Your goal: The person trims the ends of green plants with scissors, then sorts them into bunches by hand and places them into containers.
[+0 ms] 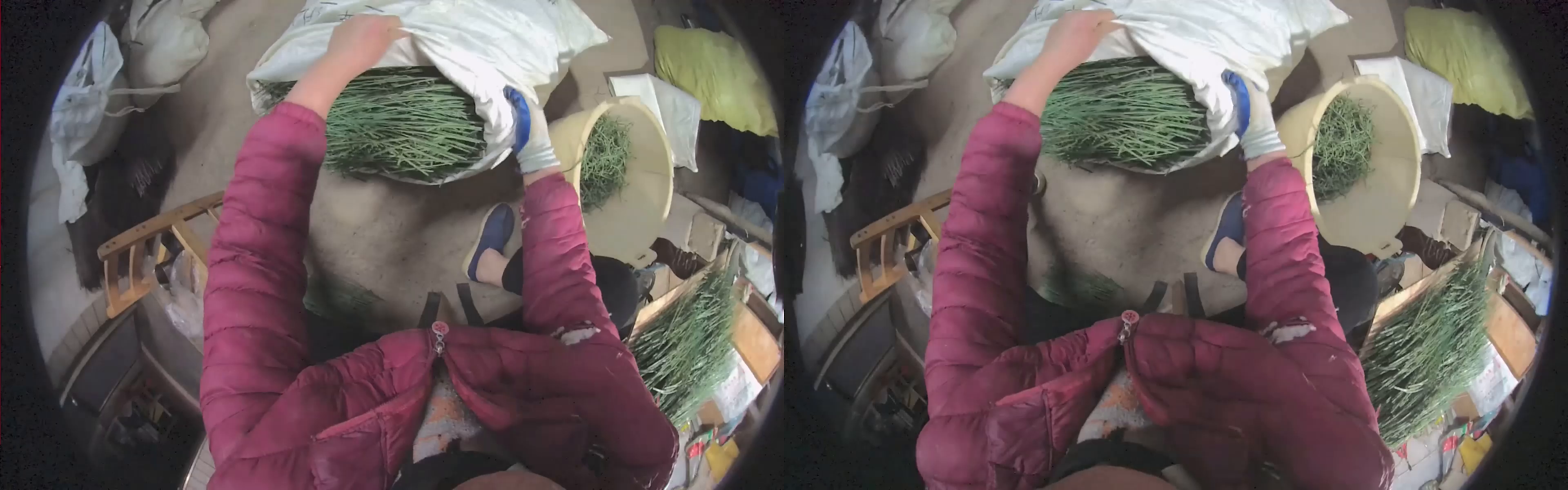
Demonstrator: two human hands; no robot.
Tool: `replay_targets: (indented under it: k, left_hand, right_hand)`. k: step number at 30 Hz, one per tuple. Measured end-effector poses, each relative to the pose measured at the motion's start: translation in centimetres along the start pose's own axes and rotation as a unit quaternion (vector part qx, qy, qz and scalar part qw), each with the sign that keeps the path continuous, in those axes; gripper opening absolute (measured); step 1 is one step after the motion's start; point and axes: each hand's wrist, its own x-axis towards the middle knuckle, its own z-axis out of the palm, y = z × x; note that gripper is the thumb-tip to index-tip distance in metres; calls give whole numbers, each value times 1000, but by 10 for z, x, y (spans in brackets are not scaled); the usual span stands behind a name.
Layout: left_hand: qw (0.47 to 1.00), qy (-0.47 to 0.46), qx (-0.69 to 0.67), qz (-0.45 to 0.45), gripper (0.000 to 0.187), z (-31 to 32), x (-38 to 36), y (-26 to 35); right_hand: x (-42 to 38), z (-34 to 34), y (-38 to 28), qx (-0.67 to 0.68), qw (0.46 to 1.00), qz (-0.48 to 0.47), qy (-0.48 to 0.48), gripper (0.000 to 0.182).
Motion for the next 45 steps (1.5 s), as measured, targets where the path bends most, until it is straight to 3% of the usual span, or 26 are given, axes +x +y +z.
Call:
replay_targets:
  k: [3,6,9,10,12,15,16,18,21,22,23,24,27,29,30,33,34,35,36,39,40,41,42,43,44,45]
  left_hand:
    - [996,45,23,71,39,11,23,9]
    - [979,-20,-174,105,38,37,35,35]
    - [971,-9,-183,157,38,58,44,55]
    - [983,-15,-131,125,25,59,49,49]
    - [995,-29,-54,73,44,63,46,38]
    - [968,156,-72,183,33,78,-7,32]
    - [951,174,-145,210,16,85,-44,35]
    - [899,207,-289,256,35,101,-120,43]
    - [900,-51,-358,244,17,205,-195,27]
    - [878,-192,-435,62,11,251,-206,11]
    - [803,-321,-487,-121,15,297,-213,-4]
    - [749,-376,-504,-209,20,324,-212,-17]
    - [485,-231,-757,-372,47,352,-179,-53]
    - [827,-216,-437,-279,68,371,-170,-67]
    - [885,-198,-344,-243,75,378,-164,-71]
    - [891,-444,-86,-43,81,391,-155,-76]
    - [917,-366,-152,-38,74,401,-155,-75]
    - [934,-284,-215,-35,67,410,-156,-75]
    - [938,-242,-248,-32,64,403,-150,-71]
    - [977,-115,-174,-46,55,334,-120,-47]
    - [963,-118,-219,-100,52,307,-110,-41]
    - [945,-120,-264,-153,49,280,-99,-33]
    - [933,-121,-288,-179,48,273,-89,-33]
    - [819,-39,-518,-242,46,285,-81,-40]
    - [643,49,-708,-288,45,296,-72,-50]
    - [536,95,-782,-303,46,306,-64,-63]
  right_hand:
    - [22,11,-3,72,987,62,127,18]
    - [4,1,25,-118,953,156,233,23]
    - [-21,-14,75,-172,940,93,280,13]
    - [-26,-17,80,-232,917,217,244,22]
    - [-43,-16,81,-312,844,398,176,36]
    - [-83,3,50,-197,915,244,254,24]
    - [-91,2,67,-226,919,172,275,32]
    - [-113,2,102,-275,909,25,311,50]
    - [-137,7,97,-280,905,26,319,62]
    - [-144,8,96,-283,909,54,300,62]
    - [-149,8,95,-286,912,80,282,62]
    - [-152,10,93,-287,914,90,273,62]
    - [-146,19,83,-298,921,90,232,50]
    - [-132,29,61,-77,942,184,271,38]
    - [-122,23,73,-24,940,200,275,36]
    - [-90,-30,167,99,921,221,305,23]
    - [-84,-45,191,321,885,266,206,26]
    - [-79,-60,214,524,794,296,92,29]
    - [-74,-58,208,612,729,305,32,31]
    - [-69,-8,110,586,764,267,47,51]
    - [-70,-4,90,270,949,160,1,61]
    - [-68,0,69,-86,995,28,-47,73]
    - [-65,3,55,-264,961,-40,-71,79]
    - [-60,8,48,-270,957,-68,-83,74]
    - [-53,15,41,-273,952,-98,-96,68]
    - [-44,18,38,-271,950,-114,-105,66]
